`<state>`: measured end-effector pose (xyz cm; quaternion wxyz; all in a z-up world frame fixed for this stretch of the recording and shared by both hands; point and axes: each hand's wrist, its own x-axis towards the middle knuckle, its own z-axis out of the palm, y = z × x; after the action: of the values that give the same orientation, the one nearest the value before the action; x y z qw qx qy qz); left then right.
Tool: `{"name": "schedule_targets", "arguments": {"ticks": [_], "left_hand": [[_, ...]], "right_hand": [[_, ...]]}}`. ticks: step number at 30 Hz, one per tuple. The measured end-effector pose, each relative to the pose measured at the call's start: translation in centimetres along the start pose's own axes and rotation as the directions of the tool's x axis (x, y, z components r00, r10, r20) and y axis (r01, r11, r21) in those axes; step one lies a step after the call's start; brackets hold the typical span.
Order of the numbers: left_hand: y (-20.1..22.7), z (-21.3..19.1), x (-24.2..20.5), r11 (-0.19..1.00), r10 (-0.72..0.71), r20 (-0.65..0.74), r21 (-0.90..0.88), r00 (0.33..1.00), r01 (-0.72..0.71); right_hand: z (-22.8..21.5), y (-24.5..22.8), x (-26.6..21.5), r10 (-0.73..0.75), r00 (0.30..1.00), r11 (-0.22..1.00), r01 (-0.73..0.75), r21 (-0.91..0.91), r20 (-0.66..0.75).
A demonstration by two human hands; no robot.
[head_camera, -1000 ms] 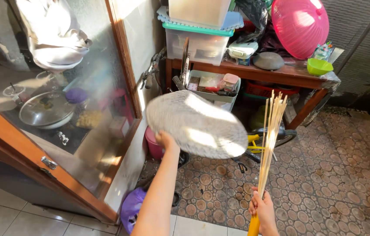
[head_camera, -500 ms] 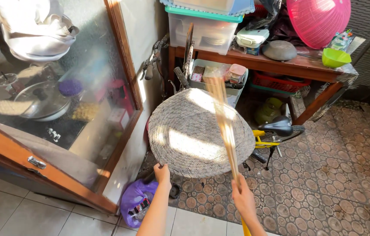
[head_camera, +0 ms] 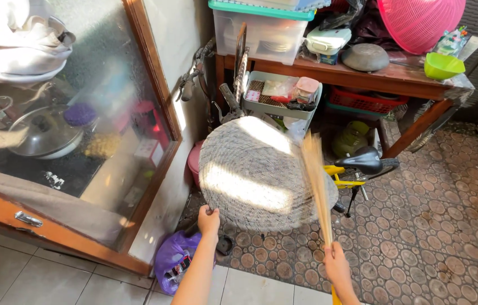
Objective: The recorder is cleaning a small rug or mat by beating it with a stick (broom) in an outdoor/service area.
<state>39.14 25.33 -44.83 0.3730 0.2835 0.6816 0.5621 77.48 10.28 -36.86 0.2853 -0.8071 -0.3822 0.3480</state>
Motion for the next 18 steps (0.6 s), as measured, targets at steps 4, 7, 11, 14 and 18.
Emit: {"name": "schedule_targets", "arguments": {"ticks": [4,7,11,14,18], "left_hand": [[-0.7,-1.1,1.5,0.999,0.003,0.063,0.034,0.998,-0.005],[-0.1,-2.7,1.1,0.987,0.018,0.082,0.155,0.996,-0.031],[0.8,-3.1,0.4,0.994,-0.104,0.233,0.039,0.967,0.098],[1.9,-3.1,-0.2,0.990,-0.098,0.215,0.123,0.972,0.072],[2.5,-3.7,0.3,0.978,-0.016,0.202,0.205,0.979,-0.026]], "right_hand": [[-0.4,-4.3,-3.0,-0.034,0.996,0.988,0.046,0.144,-0.086],[0.6,-7.4,-3.5,-0.304,0.944,0.946,0.315,0.075,-0.128],[1.7,-6.4,-0.3,-0.461,0.886,0.862,0.432,-0.264,-0.056],[0.8,-5.1,0.0,-0.310,0.950,0.920,0.291,-0.262,-0.033],[0.2,-1.9,0.0,0.001,0.998,1.000,-0.001,0.009,-0.055]]}}
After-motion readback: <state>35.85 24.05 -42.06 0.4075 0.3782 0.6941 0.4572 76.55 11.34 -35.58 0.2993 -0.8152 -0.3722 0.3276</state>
